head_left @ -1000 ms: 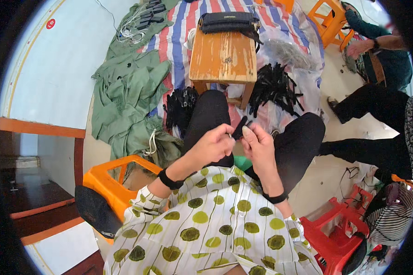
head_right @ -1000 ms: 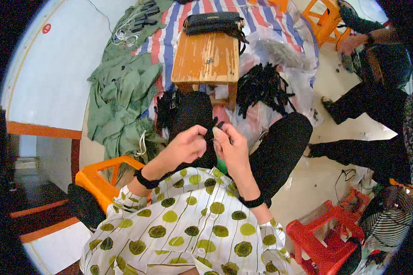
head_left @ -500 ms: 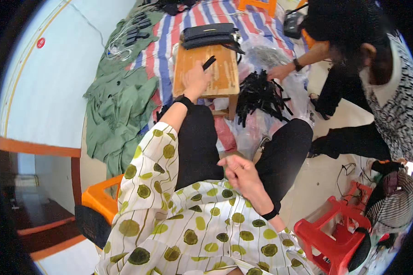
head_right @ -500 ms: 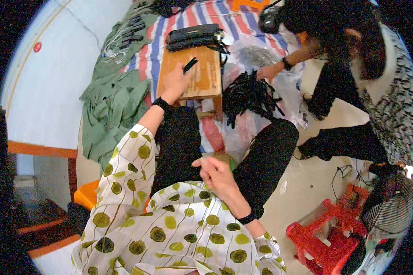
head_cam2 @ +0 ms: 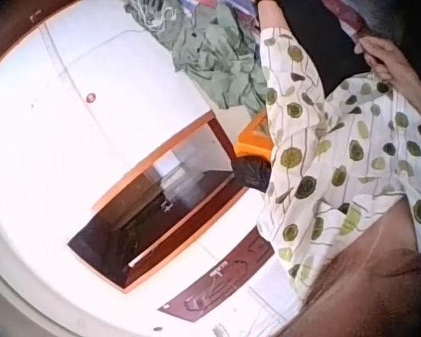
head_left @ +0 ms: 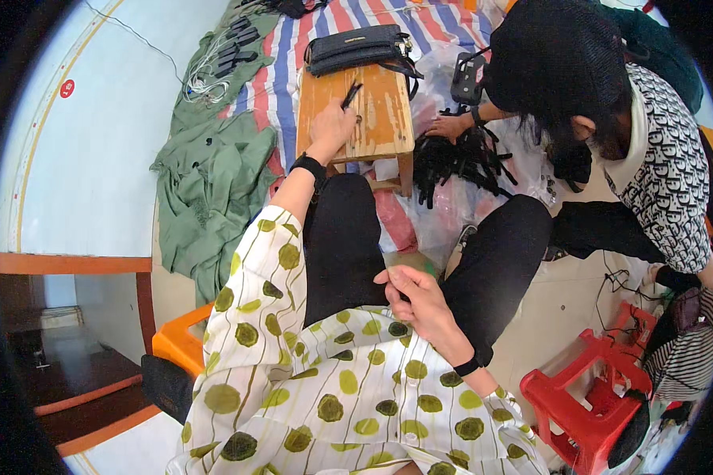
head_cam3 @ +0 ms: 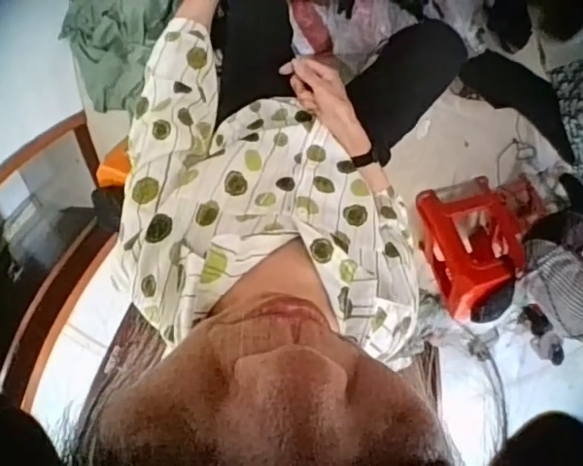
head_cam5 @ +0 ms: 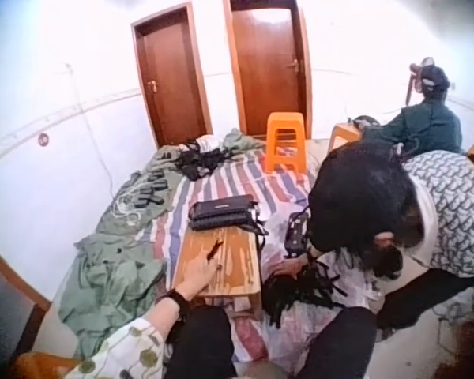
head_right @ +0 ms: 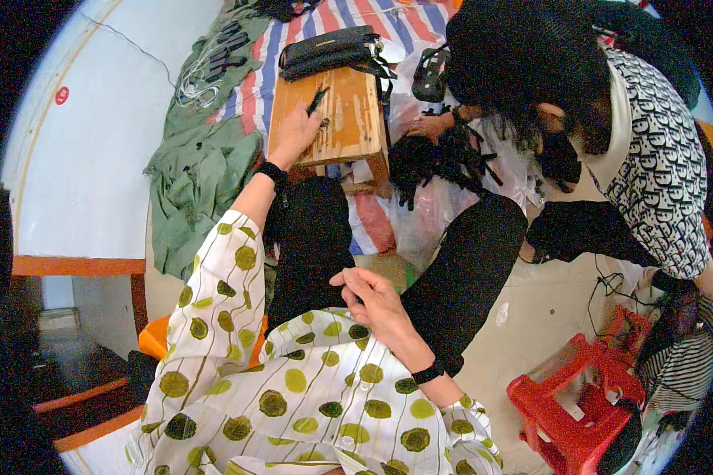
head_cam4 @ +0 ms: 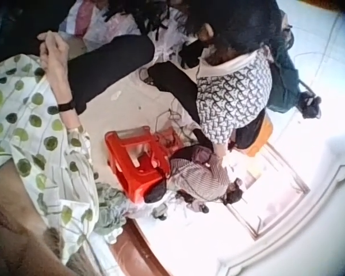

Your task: The person threads black straps through small metal buckles by hand, occasionally picking up new straps from a wooden stool and placing the assembled pieces back down.

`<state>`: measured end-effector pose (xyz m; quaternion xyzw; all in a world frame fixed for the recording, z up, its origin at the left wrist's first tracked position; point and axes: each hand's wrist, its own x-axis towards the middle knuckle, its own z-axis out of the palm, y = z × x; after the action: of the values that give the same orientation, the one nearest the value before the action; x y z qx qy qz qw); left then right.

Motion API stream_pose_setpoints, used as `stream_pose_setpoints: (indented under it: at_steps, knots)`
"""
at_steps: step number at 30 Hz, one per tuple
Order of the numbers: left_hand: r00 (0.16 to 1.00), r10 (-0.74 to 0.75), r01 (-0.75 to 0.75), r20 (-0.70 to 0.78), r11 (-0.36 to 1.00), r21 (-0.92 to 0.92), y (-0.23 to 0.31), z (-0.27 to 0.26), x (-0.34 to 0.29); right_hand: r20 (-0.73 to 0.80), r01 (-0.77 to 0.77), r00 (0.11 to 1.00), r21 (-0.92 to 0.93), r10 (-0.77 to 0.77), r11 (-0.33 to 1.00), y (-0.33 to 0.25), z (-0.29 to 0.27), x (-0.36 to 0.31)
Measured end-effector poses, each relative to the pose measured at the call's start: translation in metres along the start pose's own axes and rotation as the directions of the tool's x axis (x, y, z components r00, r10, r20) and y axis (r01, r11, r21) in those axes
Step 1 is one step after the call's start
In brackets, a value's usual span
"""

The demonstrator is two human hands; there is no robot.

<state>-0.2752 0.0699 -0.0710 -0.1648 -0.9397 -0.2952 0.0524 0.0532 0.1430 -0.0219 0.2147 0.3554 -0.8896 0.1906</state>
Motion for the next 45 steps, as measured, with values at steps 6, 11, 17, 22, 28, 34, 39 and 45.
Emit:
stream_pose_setpoints:
  at_steps: [6,11,17,22,28,34,39,45]
  knots:
    - [0.996,0.068,-0.073,0.056,0.994,0.087,0.002,-0.006,-0.005,0.032,0.014,0.999,0.002,-0.015,1.000,0.001,0.006,0.002]
    - [0.989,0.130,-0.141,0.072,0.974,0.176,0.009,-0.007,-0.009,0.023,0.006,1.000,0.015,-0.006,1.000,0.000,0.008,0.003]
    - [0.963,0.262,-0.250,-0.060,0.956,0.156,0.003,0.006,-0.014,0.016,-0.009,1.000,0.022,0.009,1.000,0.002,0.003,0.008]
    - [0.987,0.071,-0.087,-0.147,0.991,-0.103,-0.006,-0.003,-0.019,-0.010,0.017,1.000,-0.011,-0.017,1.000,0.006,0.001,0.014]
    - [0.952,0.002,0.186,0.305,0.787,-0.587,0.040,-0.064,-0.101,-0.095,0.127,0.987,-0.053,-0.132,0.990,-0.010,-0.010,0.009]
    - [0.769,-0.031,0.550,0.638,0.542,-0.636,0.054,-0.087,-0.198,-0.069,0.119,0.991,0.004,-0.118,0.993,-0.021,-0.014,0.004]
    - [0.883,0.074,0.334,0.463,0.594,-0.732,0.059,-0.075,-0.235,-0.071,0.173,0.977,-0.296,-0.203,0.939,-0.008,-0.015,0.001]
    - [0.924,0.047,0.215,0.380,0.758,-0.616,0.072,-0.085,-0.244,-0.075,0.163,0.978,-0.311,-0.195,0.936,-0.005,-0.017,-0.001]
